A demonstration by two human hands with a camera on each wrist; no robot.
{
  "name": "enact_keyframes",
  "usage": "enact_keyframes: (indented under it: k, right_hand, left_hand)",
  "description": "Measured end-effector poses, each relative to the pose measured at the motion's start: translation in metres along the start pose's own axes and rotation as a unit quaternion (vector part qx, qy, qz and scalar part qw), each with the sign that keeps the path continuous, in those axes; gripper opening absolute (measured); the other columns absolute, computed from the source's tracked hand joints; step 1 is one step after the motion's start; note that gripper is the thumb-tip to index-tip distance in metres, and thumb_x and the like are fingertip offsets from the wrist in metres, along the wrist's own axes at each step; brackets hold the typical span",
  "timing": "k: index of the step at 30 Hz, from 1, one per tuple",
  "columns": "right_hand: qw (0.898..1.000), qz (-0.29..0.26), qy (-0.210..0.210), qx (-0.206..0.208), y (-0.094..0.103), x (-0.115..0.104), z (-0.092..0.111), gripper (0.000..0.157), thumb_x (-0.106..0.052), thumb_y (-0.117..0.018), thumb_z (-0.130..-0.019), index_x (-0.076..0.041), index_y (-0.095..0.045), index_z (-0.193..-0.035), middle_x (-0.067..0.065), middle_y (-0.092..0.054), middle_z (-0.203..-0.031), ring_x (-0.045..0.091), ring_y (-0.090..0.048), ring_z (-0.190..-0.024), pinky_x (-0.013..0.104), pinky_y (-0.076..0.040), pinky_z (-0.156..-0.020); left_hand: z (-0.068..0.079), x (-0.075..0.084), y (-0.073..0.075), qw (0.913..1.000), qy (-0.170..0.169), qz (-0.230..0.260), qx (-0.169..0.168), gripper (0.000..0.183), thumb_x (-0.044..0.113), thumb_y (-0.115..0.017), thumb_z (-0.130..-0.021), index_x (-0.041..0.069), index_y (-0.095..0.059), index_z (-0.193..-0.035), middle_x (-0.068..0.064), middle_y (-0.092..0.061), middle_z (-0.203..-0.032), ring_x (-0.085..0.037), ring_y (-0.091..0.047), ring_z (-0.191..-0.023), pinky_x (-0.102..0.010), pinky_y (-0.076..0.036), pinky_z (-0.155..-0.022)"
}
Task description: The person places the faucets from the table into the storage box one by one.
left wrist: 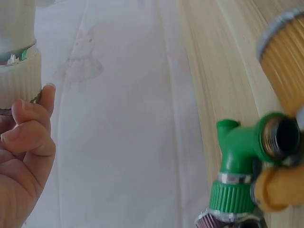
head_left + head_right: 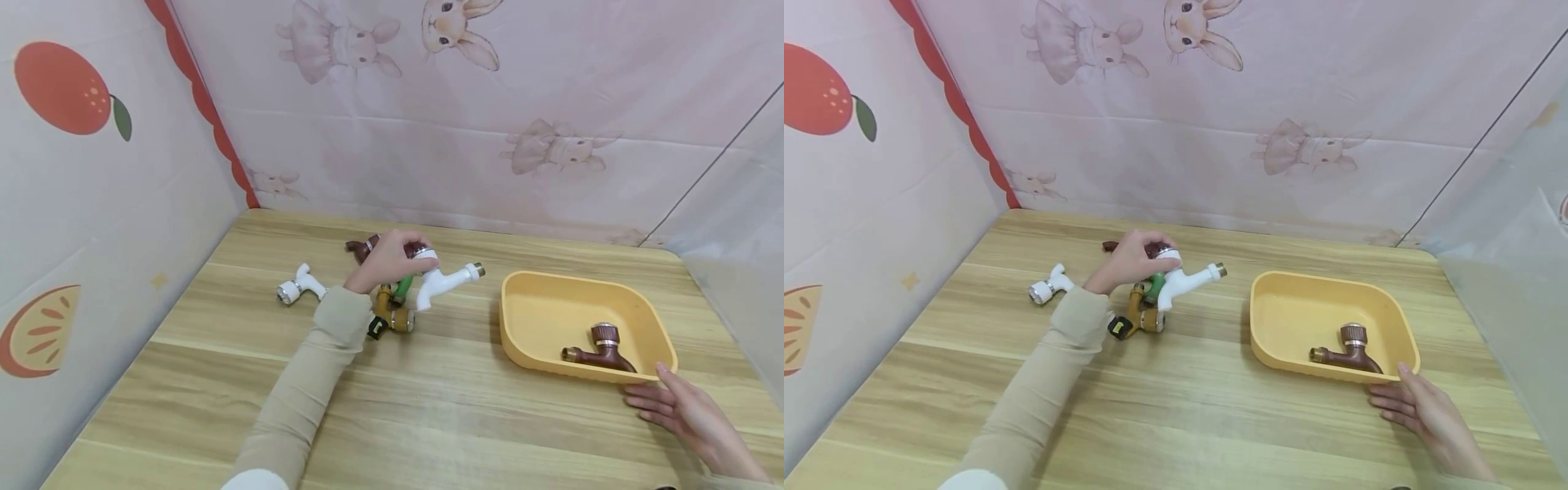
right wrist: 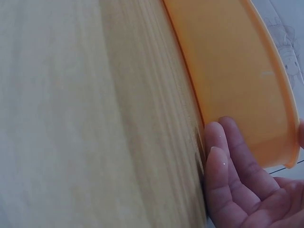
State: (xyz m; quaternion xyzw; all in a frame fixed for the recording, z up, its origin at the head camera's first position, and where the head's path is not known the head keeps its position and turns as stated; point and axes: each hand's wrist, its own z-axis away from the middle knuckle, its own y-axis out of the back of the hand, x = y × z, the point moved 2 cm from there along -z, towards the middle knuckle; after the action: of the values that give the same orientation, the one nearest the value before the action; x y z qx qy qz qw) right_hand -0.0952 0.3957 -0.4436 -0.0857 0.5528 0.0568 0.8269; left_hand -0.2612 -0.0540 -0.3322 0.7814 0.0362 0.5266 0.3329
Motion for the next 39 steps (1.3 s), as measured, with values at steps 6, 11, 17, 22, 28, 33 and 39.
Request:
enact_keyframes:
  k: [6, 11, 17, 22, 28, 33, 39]
  right_hand:
    - [1.0, -0.006, 0.002, -0.003, 0.0, 0.001, -0.002, 0.044, -0.031, -0.02, -0.101, 0.007, -0.017, -0.124, 0.002, -0.068, -0.096, 0.017, -0.064, -0.089, 0.032, -0.051, -0.075]
    - [1.0, -0.005, 0.006, -0.007, 0.001, 0.001, -0.006, 0.043, -0.032, -0.02, -0.101, 0.004, -0.018, -0.123, 0.001, -0.068, -0.096, 0.016, -0.064, -0.089, 0.032, -0.051, -0.075]
    - [1.0, -0.014, 0.012, -0.012, 0.002, 0.001, -0.008, 0.036, -0.032, -0.021, -0.101, 0.0, -0.022, -0.119, 0.002, -0.068, -0.096, 0.016, -0.064, -0.089, 0.032, -0.051, -0.075]
    - [1.0, -0.006, 0.009, -0.009, 0.002, 0.001, -0.01, 0.039, -0.032, -0.021, -0.101, 0.001, -0.021, -0.12, 0.001, -0.068, -0.097, 0.016, -0.064, -0.089, 0.032, -0.051, -0.074]
    - [0.999, -0.026, 0.017, -0.02, 0.003, 0.002, -0.011, 0.032, -0.032, -0.021, -0.101, -0.004, -0.024, -0.117, 0.002, -0.068, -0.097, 0.016, -0.064, -0.09, 0.032, -0.051, -0.075]
    - [0.999, -0.03, 0.022, -0.026, 0.003, 0.003, -0.011, 0.031, -0.031, -0.02, -0.101, -0.004, -0.023, -0.116, 0.002, -0.068, -0.097, 0.017, -0.064, -0.09, 0.032, -0.051, -0.075]
    - [0.999, -0.024, 0.019, -0.017, 0.002, 0.003, -0.008, 0.038, -0.031, -0.019, -0.101, -0.006, -0.009, -0.129, 0.001, -0.068, -0.098, 0.016, -0.064, -0.09, 0.031, -0.051, -0.075]
  left_hand:
    - [-0.008, 0.005, -0.007, 1.0, -0.003, 0.001, 0.007, 0.02, 0.022, -0.071, -0.077, 0.007, -0.066, -0.09, -0.002, -0.062, -0.081, -0.014, -0.053, -0.06, -0.025, -0.046, -0.054]
    - [-0.017, 0.007, -0.012, 0.9995, 0.01, -0.027, 0.014, 0.021, 0.025, -0.071, -0.077, 0.008, -0.067, -0.089, -0.001, -0.062, -0.079, -0.012, -0.054, -0.064, -0.024, -0.045, -0.055]
    - [-0.026, 0.011, -0.02, 0.9982, 0.023, -0.053, 0.014, 0.025, 0.028, -0.069, -0.077, 0.007, -0.066, -0.09, -0.002, -0.06, -0.076, -0.013, -0.049, -0.06, -0.022, -0.041, -0.051]
    - [-0.031, 0.013, -0.026, 0.9986, 0.017, -0.047, 0.014, 0.027, 0.027, -0.069, -0.077, 0.004, -0.066, -0.091, -0.002, -0.06, -0.075, -0.012, -0.049, -0.059, -0.02, -0.04, -0.05]
    - [-0.035, 0.018, -0.033, 0.9993, 0.016, -0.033, 0.003, 0.026, 0.026, -0.069, -0.079, 0.004, -0.066, -0.093, -0.002, -0.061, -0.076, -0.012, -0.052, -0.061, -0.021, -0.044, -0.053]
    - [-0.038, 0.026, -0.04, 0.9993, 0.002, -0.038, 0.001, 0.024, 0.026, -0.069, -0.079, 0.005, -0.067, -0.09, -0.001, -0.061, -0.074, -0.012, -0.052, -0.06, -0.021, -0.043, -0.052]
    - [-0.047, 0.032, -0.053, 0.9993, -0.015, -0.035, 0.005, 0.021, 0.026, -0.071, -0.077, 0.007, -0.067, -0.084, 0.0, -0.059, -0.07, -0.009, -0.05, -0.057, -0.02, -0.042, -0.051]
